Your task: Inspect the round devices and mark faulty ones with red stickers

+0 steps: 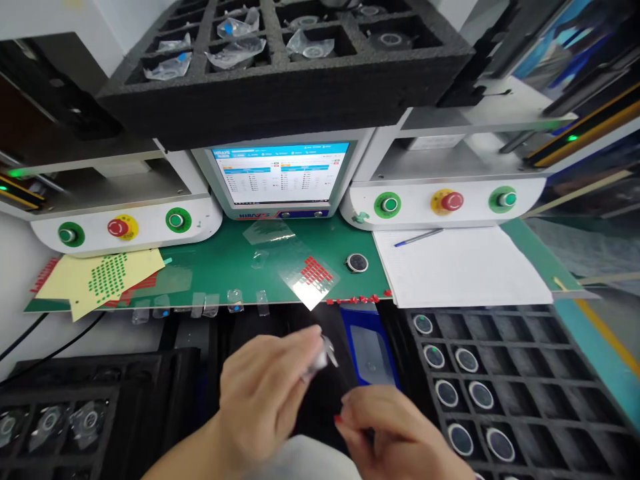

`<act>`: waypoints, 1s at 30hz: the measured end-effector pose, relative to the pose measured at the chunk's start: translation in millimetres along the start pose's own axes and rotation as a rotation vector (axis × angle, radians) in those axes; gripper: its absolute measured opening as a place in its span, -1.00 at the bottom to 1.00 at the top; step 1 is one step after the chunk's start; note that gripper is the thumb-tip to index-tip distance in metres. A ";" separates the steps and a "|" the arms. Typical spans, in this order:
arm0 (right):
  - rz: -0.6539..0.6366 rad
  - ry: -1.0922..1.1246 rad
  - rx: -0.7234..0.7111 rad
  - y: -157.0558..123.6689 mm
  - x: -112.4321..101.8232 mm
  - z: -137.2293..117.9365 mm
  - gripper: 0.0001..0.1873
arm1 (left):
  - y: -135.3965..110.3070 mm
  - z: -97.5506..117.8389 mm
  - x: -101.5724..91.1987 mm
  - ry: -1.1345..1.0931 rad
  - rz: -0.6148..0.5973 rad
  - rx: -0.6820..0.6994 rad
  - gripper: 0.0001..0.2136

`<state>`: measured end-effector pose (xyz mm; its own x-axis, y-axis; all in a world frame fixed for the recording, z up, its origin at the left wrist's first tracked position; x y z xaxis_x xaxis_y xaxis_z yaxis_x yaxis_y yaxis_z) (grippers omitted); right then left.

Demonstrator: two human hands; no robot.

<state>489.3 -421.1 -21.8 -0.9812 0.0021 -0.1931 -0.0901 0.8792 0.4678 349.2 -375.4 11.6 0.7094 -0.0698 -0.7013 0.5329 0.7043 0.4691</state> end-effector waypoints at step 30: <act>0.657 0.468 0.939 -46.8 -51.8 222.9 -0.26 | 206.1 -82.3 -155.2 -0.164 0.305 -0.286 -0.92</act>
<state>582.4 -356.1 -225.9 -0.7781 0.5712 0.2612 0.4104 0.7772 -0.4770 310.9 -161.3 172.9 0.8904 0.0765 -0.4486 0.1552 0.8756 0.4574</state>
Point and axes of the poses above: each hand's wrist, its own y-axis towards the middle knuckle, its own x-axis out of the palm, z = x × y, the point moved 8 cm from there along y, towards the middle knuckle, and after that the axes turned 10 degrees about -z, right-handed, at the moved point
